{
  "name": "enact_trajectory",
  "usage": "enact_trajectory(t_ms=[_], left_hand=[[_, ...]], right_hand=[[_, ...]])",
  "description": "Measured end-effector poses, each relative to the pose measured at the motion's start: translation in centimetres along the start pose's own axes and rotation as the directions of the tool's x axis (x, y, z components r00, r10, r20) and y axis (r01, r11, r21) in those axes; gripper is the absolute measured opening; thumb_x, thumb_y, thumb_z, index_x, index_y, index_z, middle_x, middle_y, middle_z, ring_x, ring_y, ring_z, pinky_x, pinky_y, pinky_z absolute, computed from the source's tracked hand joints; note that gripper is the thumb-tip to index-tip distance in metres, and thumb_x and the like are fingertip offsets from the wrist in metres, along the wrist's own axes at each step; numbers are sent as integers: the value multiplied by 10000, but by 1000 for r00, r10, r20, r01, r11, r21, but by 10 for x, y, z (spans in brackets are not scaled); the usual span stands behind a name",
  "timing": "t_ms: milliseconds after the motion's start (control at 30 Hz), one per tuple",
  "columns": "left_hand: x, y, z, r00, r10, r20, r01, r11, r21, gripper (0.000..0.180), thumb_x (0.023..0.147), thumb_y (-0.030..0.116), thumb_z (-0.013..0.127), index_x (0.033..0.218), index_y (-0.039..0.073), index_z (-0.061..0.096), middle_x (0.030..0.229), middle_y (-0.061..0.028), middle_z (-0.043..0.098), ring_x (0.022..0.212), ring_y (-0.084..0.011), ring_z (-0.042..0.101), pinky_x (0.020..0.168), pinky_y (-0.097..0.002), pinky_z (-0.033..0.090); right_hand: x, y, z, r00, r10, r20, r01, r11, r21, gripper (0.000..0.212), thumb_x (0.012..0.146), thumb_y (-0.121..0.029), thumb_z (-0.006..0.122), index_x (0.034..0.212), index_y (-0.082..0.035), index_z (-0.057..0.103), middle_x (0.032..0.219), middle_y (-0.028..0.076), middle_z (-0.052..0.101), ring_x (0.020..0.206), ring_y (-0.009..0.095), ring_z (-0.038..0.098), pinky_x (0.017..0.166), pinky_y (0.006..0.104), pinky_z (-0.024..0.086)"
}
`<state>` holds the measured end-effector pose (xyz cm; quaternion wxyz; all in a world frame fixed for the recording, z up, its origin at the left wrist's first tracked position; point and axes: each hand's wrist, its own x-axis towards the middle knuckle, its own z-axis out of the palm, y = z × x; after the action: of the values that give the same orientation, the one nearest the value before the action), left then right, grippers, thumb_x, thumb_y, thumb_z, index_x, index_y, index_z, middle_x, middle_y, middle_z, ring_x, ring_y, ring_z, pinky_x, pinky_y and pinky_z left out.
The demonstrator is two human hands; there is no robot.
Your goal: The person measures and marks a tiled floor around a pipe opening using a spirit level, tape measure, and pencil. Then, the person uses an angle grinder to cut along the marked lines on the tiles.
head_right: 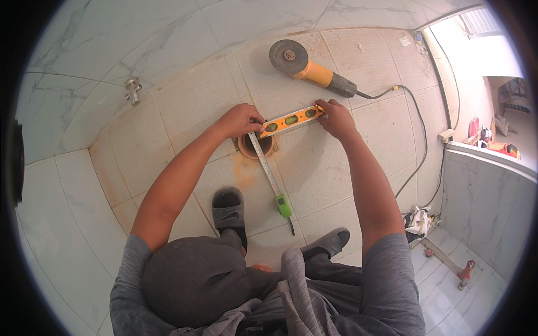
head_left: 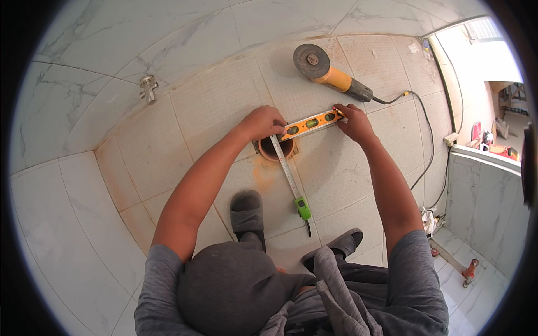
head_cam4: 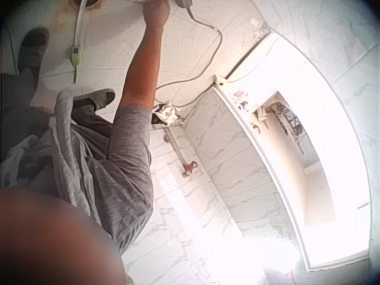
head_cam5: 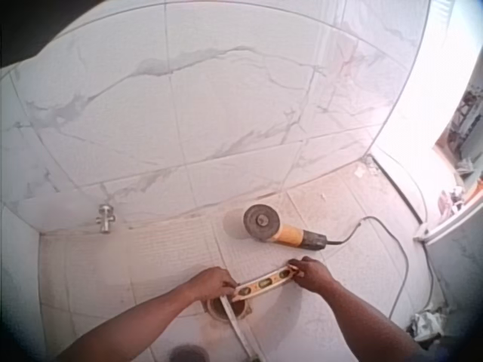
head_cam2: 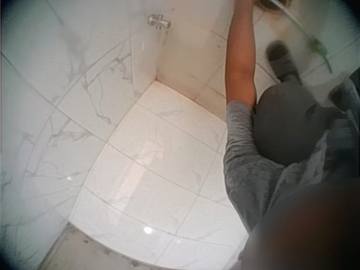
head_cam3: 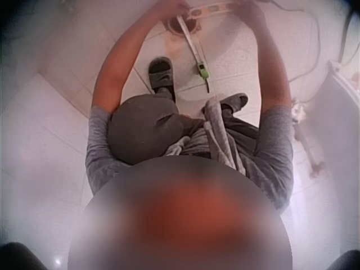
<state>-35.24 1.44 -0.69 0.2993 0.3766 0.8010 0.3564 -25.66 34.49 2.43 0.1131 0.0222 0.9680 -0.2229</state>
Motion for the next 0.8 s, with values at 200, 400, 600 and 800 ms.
enact_trajectory(t_ms=[200, 400, 600, 800], left_hand=[[10, 27, -3, 999, 4, 54, -18, 966, 260, 410, 803, 213, 821, 1202, 157, 745, 1150, -70, 701, 1121, -266, 627, 949, -391, 509], [31, 60, 12, 962, 212, 171, -272, 727, 630, 412, 903, 124, 657, 1293, 249, 699, 1347, 25, 605, 1211, -201, 576, 964, -364, 484], [42, 75, 22, 921, 191, 341, -388, 541, 746, 380, 953, 141, 580, 1287, 273, 704, 1418, 49, 568, 1200, -163, 583, 919, -331, 481], [45, 71, 20, 935, 132, 329, -329, 670, 665, 416, 955, 132, 604, 1333, 283, 687, 1464, 66, 543, 1182, -168, 605, 953, -333, 481]], right_hand=[[0, 1, 0, 1000, -10, 1, 10, 1000, -24, 524, 798, -94, 759, 1302, -205, 667, 1024, 127, 652, 970, 356, 673, 834, 458, 549], [2, -1, -3, 1000, 12, 15, -12, 1000, 9, 515, 798, -89, 750, 1293, -217, 691, 1028, 112, 658, 971, 340, 676, 835, 452, 550], [2, -2, -4, 998, 43, 38, -43, 999, -18, 516, 804, -98, 740, 1302, -222, 692, 1048, 111, 667, 994, 330, 678, 853, 443, 553], [0, 5, -4, 999, -11, 34, 11, 1000, 13, 530, 800, -99, 741, 1319, -186, 680, 1052, 134, 685, 1008, 344, 676, 864, 446, 554]])
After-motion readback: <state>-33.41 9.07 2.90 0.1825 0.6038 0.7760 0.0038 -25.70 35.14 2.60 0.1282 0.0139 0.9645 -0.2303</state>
